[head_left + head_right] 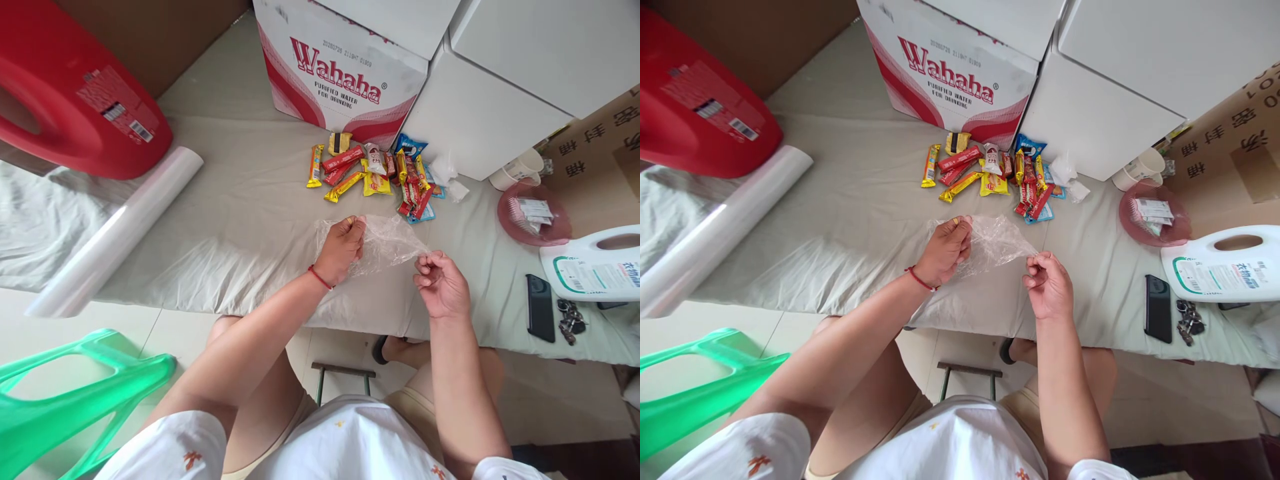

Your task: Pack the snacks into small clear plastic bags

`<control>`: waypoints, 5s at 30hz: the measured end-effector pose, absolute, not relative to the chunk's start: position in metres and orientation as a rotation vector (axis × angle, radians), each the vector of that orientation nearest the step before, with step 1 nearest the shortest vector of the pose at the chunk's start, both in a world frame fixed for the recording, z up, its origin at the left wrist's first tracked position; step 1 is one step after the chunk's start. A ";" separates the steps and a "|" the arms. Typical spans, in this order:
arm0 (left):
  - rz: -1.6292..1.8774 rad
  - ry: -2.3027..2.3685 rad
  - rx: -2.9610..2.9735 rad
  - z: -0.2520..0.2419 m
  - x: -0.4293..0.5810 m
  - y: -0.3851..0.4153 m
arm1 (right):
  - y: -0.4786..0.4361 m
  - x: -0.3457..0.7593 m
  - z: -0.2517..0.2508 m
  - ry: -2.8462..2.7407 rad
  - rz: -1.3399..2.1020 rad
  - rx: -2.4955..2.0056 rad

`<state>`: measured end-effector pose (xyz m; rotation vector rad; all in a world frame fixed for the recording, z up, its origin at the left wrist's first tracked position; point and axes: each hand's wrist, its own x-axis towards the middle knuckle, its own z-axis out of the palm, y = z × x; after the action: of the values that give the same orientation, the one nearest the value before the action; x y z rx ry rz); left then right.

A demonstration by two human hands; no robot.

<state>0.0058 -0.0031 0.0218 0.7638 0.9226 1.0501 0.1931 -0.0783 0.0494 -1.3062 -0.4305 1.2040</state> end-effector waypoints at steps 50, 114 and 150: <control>0.813 0.841 1.138 0.030 0.003 -0.032 | -0.082 0.150 0.050 -0.604 0.916 -1.355; 0.741 1.150 0.679 0.021 -0.047 0.008 | -0.128 0.283 0.051 -0.519 1.407 -1.737; 1.093 0.916 1.155 0.039 -0.001 0.000 | -0.130 0.224 0.051 -1.243 1.066 -1.551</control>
<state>-0.0009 0.0004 0.0394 1.1546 0.9164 1.0926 0.2245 -0.1300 0.0509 -1.5513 -1.2426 1.0656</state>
